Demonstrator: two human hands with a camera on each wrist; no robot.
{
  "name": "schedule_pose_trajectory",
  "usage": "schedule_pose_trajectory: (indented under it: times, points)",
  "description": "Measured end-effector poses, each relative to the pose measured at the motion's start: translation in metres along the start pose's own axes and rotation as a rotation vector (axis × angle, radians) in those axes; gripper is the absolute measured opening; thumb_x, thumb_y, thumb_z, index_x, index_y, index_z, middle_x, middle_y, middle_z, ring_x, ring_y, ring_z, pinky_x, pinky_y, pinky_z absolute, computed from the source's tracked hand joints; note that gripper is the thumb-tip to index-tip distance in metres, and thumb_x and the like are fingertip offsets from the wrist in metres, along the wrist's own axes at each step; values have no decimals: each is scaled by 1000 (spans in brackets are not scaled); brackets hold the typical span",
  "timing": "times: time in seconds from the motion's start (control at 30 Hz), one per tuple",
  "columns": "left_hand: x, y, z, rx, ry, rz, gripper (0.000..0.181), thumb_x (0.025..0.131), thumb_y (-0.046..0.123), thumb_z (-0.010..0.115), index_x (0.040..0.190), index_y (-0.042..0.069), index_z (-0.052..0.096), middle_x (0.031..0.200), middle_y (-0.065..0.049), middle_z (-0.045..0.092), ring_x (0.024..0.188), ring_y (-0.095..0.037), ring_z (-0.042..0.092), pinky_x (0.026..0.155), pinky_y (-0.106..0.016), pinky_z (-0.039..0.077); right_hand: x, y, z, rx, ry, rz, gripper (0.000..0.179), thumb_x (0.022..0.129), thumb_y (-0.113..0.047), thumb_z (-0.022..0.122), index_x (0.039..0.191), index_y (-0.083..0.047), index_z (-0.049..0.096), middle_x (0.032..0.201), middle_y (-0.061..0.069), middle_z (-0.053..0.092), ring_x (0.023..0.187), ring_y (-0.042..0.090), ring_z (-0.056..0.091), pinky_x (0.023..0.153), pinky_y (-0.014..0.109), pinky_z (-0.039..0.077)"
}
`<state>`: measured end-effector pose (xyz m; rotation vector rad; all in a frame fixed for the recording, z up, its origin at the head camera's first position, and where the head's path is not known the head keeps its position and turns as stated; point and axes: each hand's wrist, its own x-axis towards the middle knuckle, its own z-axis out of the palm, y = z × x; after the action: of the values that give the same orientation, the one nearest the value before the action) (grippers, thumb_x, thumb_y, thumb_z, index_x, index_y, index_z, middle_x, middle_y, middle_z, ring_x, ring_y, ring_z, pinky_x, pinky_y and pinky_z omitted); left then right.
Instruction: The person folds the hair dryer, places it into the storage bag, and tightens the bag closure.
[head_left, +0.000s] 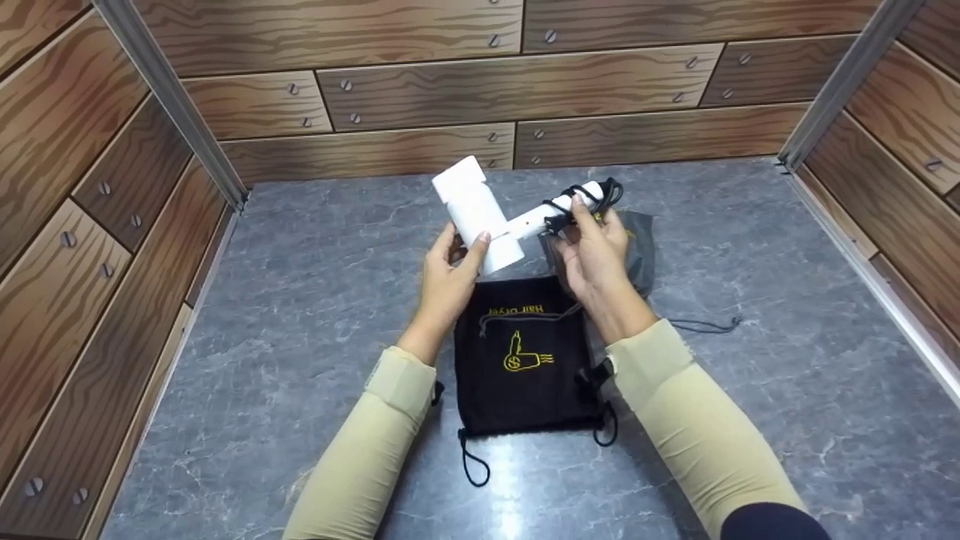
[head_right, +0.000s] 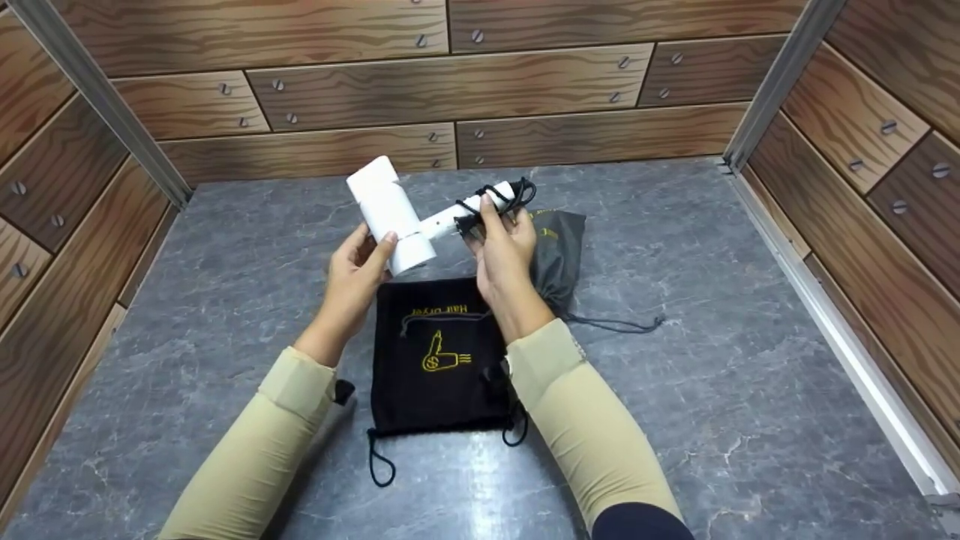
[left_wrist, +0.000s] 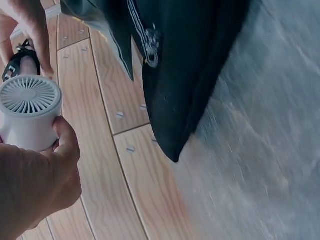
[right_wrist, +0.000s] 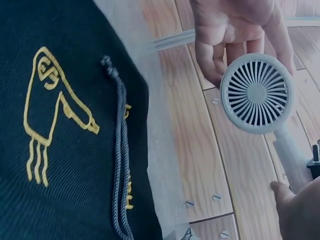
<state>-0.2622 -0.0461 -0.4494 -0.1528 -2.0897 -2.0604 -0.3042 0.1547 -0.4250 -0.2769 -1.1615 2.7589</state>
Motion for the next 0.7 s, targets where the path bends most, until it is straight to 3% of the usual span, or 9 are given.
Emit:
schedule_pose_trajectory:
  times: [0.27, 0.47, 0.7]
  points:
    - [0, 11, 9, -53, 39, 23, 61, 100, 31, 75, 154, 10, 55, 135, -16, 69, 117, -27, 73, 94, -36, 63, -5, -8, 3, 22, -7, -34, 24, 105, -15, 66, 127, -9, 60, 120, 10, 66, 101, 22, 69, 84, 37, 62]
    - [1, 12, 9, -130, 33, -3, 64, 100, 24, 76, 157, 9, 51, 135, -20, 65, 112, -35, 75, 89, -38, 65, -7, -10, 0, -25, -28, -53, 24, 104, -15, 66, 127, -8, 61, 118, 9, 68, 97, 20, 70, 81, 33, 62]
    - [-2, 12, 10, -56, -14, 6, 72, 101, 25, 74, 163, 8, 42, 139, -20, 62, 112, -32, 74, 90, -38, 64, -7, -15, -9, -59, -67, -20, 22, 105, -12, 64, 126, -7, 58, 113, 9, 70, 93, 19, 73, 77, 34, 63]
